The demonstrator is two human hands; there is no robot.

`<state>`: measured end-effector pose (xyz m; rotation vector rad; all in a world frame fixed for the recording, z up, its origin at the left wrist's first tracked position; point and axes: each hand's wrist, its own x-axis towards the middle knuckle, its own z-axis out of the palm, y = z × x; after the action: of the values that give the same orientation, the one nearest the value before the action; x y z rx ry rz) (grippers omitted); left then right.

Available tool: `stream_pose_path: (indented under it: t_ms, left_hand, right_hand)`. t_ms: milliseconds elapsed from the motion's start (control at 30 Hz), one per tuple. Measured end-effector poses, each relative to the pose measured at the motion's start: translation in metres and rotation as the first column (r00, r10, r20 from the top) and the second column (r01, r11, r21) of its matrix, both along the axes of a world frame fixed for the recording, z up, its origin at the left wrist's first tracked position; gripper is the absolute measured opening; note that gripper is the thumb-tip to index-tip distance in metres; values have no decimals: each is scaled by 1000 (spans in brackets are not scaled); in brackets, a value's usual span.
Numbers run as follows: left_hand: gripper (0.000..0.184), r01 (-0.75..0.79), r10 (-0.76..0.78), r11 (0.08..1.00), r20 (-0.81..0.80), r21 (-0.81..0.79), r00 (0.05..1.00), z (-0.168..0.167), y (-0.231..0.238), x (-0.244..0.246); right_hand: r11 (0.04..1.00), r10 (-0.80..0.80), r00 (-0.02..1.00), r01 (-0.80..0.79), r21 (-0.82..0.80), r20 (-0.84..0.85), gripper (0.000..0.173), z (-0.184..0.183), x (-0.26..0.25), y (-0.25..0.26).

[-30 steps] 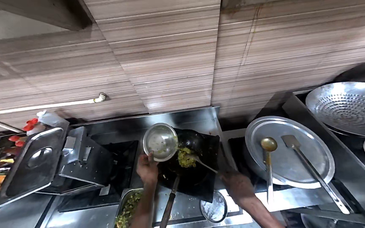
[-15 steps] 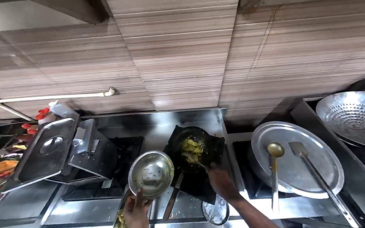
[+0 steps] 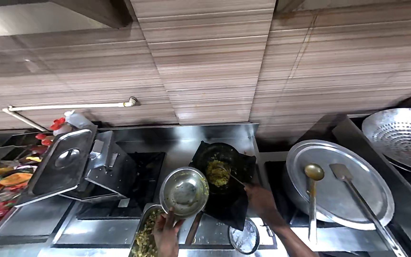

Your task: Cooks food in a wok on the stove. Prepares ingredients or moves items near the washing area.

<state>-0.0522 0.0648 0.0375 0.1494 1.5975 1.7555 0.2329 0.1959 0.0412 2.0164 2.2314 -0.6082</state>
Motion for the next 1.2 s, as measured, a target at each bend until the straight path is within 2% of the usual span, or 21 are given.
stream_pose_path:
  t_ms: [67, 133, 200, 267, 333, 400, 467, 533, 633, 733, 900, 1067, 1200]
  left_hand:
    - [13, 19, -19, 1000, -13, 4, 1000, 0, 0, 4]
    - [13, 42, -42, 999, -26, 6, 999, 1, 0, 8]
    - [13, 58, -58, 998, -33, 1, 998, 3, 1, 14]
    - [13, 86, -86, 996, -24, -10, 996, 4, 1, 18]
    - [14, 127, -127, 992, -11, -28, 992, 3, 1, 23]
    - [14, 193, -193, 981, -3, -36, 981, 2, -1, 31]
    - [13, 283, -283, 959, 15, -27, 959, 0, -7, 39]
    - [14, 376, -376, 926, 28, -22, 926, -4, -17, 46]
    - [13, 498, -495, 867, 66, -28, 866, -8, -36, 57]
    - [12, 582, -576, 813, 118, -16, 809, -9, -60, 69]
    - [11, 706, -697, 708, 144, -17, 702, -25, -111, 81]
    - [13, 762, -744, 643, 177, -76, 644, -44, -149, 87]
    - [14, 776, -753, 619, 187, -121, 631, -53, -157, 89]
  right_hand:
    - [986, -27, 979, 60, 156, -204, 35, -9, 13, -9]
    - [952, -24, 862, 174, 251, -506, 30, -16, 25, -19]
    - [946, -51, 697, 262, 188, -715, 27, -8, 31, -32]
    - [963, -109, 580, 262, 58, -807, 25, 7, 35, -54]
    - [977, -127, 525, 214, -14, -842, 23, 15, 40, -81]
    - [987, -90, 526, 159, -7, -846, 23, 14, 43, -110]
    - [982, -115, 511, 186, -21, -852, 23, 12, 42, -143]
    - [959, -181, 490, 279, -43, -853, 24, 14, 38, -179]
    - [899, -294, 389, 422, -115, -873, 24, 18, 40, -240]
    - [813, -369, 216, 547, -201, -904, 24, 18, 37, -299]
    - [716, -467, 127, 635, -290, -875, 24, 11, 27, -383]
    - [596, -455, -57, 722, -351, -889, 26, 14, 20, -440]
    - [539, -481, -115, 743, -397, -869, 24, 12, 22, -457]
